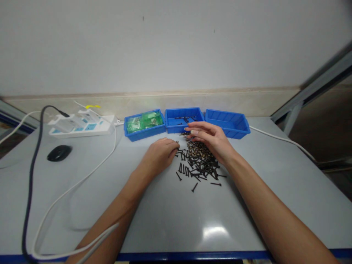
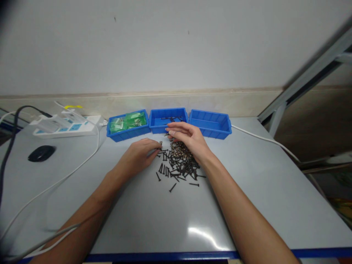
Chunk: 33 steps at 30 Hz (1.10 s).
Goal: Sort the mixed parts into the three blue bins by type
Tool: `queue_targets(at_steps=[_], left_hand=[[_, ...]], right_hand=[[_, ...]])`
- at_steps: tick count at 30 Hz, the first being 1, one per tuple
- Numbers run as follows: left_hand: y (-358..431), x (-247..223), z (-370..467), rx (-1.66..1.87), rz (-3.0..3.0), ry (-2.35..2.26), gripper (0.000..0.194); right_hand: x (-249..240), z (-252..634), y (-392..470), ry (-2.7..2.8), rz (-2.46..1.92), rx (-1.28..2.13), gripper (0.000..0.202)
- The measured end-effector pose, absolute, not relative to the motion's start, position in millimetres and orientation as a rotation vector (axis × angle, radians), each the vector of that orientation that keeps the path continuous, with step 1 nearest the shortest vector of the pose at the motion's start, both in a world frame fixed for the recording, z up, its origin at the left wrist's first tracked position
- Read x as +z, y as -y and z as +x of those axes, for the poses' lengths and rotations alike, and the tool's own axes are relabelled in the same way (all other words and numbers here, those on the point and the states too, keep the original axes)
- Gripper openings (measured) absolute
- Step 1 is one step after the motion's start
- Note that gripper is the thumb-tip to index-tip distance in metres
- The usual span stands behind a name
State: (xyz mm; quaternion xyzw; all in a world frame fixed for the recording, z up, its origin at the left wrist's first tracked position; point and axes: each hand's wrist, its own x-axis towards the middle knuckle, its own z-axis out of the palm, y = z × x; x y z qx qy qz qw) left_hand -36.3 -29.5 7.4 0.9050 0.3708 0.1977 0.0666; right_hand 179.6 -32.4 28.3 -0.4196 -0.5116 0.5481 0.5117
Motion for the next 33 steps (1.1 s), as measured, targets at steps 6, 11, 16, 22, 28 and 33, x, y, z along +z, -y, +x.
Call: queue_targets(at_steps=[6,11,16,22,28,33], left_hand=[[29,6,-37,0.755,2.714,-1.115,0.016],[30,12,-35,1.058,2.506,-0.983,0.019],[35,22,-31,1.159,2.232,-1.089,0.007],[36,24,-31,1.261,1.994,-1.167,0.007],[37,25,-30,1.201,2.008,-1.141,0.007],[37,24,-30,1.15,2.026,-1.078,0.006]], right_hand=[[29,181,32,1.233,-1.024,1.319,0.031],[28,182,32,1.233,-1.025,1.312,0.03],[26,183,30,1.274,-1.078,1.245,0.028],[26,183,31,1.445,-1.114,1.286,0.028],[27,182,33,1.471,-1.062,1.383,0.027],[28,183,33,1.471,-1.045,1.414,0.031]])
